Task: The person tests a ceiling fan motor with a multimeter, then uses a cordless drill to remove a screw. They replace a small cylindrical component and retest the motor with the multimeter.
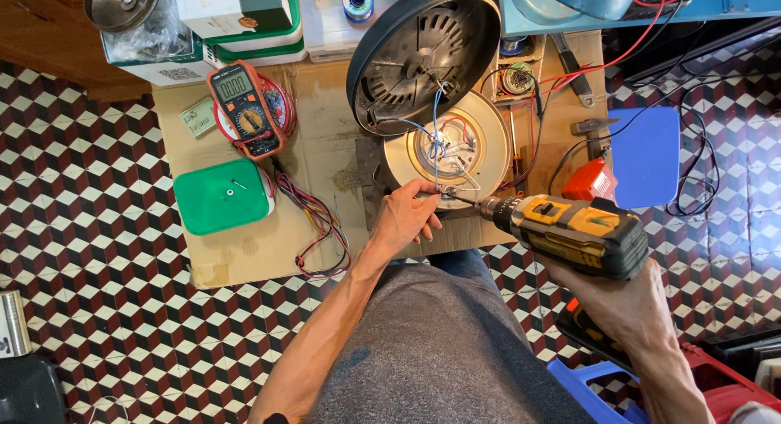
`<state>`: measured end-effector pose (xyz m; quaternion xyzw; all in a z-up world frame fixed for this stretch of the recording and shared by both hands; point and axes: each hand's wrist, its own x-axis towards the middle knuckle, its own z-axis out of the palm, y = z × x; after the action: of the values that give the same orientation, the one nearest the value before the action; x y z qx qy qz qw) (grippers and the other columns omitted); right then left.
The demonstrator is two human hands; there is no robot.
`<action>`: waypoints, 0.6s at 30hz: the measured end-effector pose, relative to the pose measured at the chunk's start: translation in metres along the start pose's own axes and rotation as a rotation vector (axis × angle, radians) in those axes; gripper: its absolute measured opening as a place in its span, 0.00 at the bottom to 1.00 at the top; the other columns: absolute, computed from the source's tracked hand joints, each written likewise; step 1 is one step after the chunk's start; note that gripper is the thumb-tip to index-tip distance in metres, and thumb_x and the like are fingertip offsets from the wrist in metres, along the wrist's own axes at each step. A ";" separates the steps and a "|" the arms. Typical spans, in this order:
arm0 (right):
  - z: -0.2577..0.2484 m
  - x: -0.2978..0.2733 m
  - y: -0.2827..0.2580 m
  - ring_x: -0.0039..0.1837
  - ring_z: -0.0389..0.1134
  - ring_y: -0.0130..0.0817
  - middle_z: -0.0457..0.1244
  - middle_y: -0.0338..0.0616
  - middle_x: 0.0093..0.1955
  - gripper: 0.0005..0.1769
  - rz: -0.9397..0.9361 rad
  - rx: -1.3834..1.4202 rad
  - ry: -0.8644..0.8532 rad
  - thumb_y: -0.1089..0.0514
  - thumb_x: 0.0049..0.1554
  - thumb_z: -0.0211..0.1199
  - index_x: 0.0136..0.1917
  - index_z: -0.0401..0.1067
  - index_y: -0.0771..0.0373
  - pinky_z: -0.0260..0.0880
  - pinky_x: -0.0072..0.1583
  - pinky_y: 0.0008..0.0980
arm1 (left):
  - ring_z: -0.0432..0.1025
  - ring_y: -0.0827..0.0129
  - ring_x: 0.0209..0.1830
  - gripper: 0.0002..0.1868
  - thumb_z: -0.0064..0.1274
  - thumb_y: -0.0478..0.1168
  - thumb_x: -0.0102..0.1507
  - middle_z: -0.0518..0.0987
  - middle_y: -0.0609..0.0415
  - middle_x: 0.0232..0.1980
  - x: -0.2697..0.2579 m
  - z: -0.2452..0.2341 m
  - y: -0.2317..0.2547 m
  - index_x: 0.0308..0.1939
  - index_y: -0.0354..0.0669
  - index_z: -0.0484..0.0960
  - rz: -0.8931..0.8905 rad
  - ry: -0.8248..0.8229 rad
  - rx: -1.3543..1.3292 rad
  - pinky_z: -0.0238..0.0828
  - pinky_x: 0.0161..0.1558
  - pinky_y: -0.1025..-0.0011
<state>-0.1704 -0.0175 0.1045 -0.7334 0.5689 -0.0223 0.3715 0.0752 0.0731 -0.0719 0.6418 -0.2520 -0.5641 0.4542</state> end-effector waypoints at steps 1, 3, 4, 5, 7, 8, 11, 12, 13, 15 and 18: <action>0.001 0.003 -0.001 0.51 0.77 0.32 0.75 0.45 0.50 0.29 0.029 0.020 -0.019 0.50 0.46 0.74 0.59 0.79 0.62 0.77 0.55 0.35 | 0.74 0.76 0.16 0.16 0.51 0.44 0.66 0.84 0.52 0.26 -0.002 0.001 0.001 0.54 0.39 0.79 0.008 0.013 0.011 0.66 0.17 0.75; 0.002 0.005 -0.003 0.50 0.77 0.32 0.75 0.45 0.49 0.28 0.052 0.026 -0.036 0.50 0.46 0.74 0.59 0.79 0.62 0.77 0.55 0.35 | 0.74 0.76 0.17 0.17 0.53 0.44 0.65 0.84 0.52 0.26 -0.005 0.002 0.004 0.55 0.40 0.77 0.013 0.011 0.054 0.67 0.18 0.75; 0.002 0.007 -0.004 0.50 0.77 0.32 0.75 0.45 0.49 0.28 0.046 0.011 -0.034 0.50 0.46 0.74 0.59 0.79 0.62 0.77 0.55 0.35 | 0.75 0.76 0.17 0.18 0.54 0.44 0.65 0.84 0.53 0.26 -0.006 0.001 0.005 0.56 0.40 0.77 0.015 0.012 0.075 0.67 0.18 0.75; 0.002 0.009 -0.005 0.51 0.77 0.32 0.75 0.45 0.49 0.28 0.040 -0.004 -0.033 0.50 0.47 0.74 0.58 0.79 0.62 0.76 0.55 0.35 | 0.74 0.76 0.17 0.18 0.54 0.43 0.65 0.84 0.53 0.25 -0.006 0.002 0.006 0.55 0.40 0.76 0.015 0.017 0.076 0.68 0.18 0.75; 0.001 0.010 -0.006 0.49 0.77 0.32 0.75 0.45 0.47 0.27 0.089 -0.007 -0.060 0.50 0.47 0.74 0.58 0.79 0.61 0.77 0.54 0.35 | 0.74 0.75 0.16 0.18 0.55 0.43 0.64 0.84 0.53 0.25 -0.006 0.004 0.006 0.55 0.39 0.76 0.016 0.021 0.079 0.68 0.18 0.75; 0.001 0.010 -0.006 0.48 0.77 0.32 0.75 0.46 0.46 0.27 0.114 -0.009 -0.075 0.49 0.47 0.74 0.58 0.79 0.61 0.78 0.53 0.34 | 0.74 0.75 0.16 0.18 0.54 0.43 0.64 0.84 0.53 0.25 -0.005 0.005 0.006 0.55 0.39 0.76 0.011 0.027 0.077 0.68 0.18 0.75; -0.001 0.008 -0.008 0.45 0.77 0.33 0.75 0.45 0.45 0.27 0.053 0.007 -0.062 0.50 0.46 0.73 0.57 0.80 0.61 0.78 0.50 0.35 | 0.74 0.75 0.16 0.17 0.53 0.43 0.65 0.83 0.52 0.24 -0.003 0.005 0.007 0.54 0.38 0.77 -0.009 0.042 0.058 0.68 0.18 0.75; -0.001 0.008 -0.008 0.46 0.77 0.32 0.75 0.45 0.46 0.27 0.027 0.013 -0.060 0.50 0.46 0.73 0.57 0.79 0.62 0.78 0.50 0.34 | 0.74 0.75 0.16 0.16 0.52 0.43 0.65 0.83 0.52 0.24 -0.003 0.005 0.007 0.54 0.38 0.77 -0.020 0.042 0.044 0.68 0.17 0.75; -0.002 0.008 -0.009 0.46 0.77 0.32 0.75 0.45 0.46 0.27 0.002 0.020 -0.058 0.50 0.45 0.73 0.57 0.79 0.62 0.78 0.51 0.34 | 0.74 0.75 0.15 0.16 0.52 0.42 0.65 0.83 0.52 0.24 -0.003 0.005 0.007 0.54 0.38 0.77 -0.031 0.042 0.030 0.68 0.17 0.74; -0.003 0.008 -0.009 0.46 0.77 0.33 0.75 0.46 0.45 0.26 0.036 0.009 -0.062 0.49 0.47 0.74 0.57 0.80 0.63 0.79 0.50 0.35 | 0.74 0.75 0.15 0.16 0.51 0.43 0.65 0.83 0.52 0.24 -0.003 0.005 0.008 0.54 0.38 0.77 -0.026 0.044 0.040 0.68 0.17 0.74; -0.002 0.012 -0.008 0.45 0.77 0.34 0.75 0.48 0.44 0.25 0.113 -0.016 -0.077 0.49 0.48 0.74 0.56 0.80 0.63 0.78 0.51 0.36 | 0.74 0.75 0.15 0.15 0.51 0.43 0.66 0.83 0.52 0.23 -0.003 0.005 0.009 0.53 0.38 0.77 -0.012 0.045 0.042 0.68 0.16 0.74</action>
<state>-0.1606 -0.0278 0.1062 -0.7035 0.5946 0.0315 0.3880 0.0714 0.0699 -0.0622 0.6654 -0.2495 -0.5468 0.4427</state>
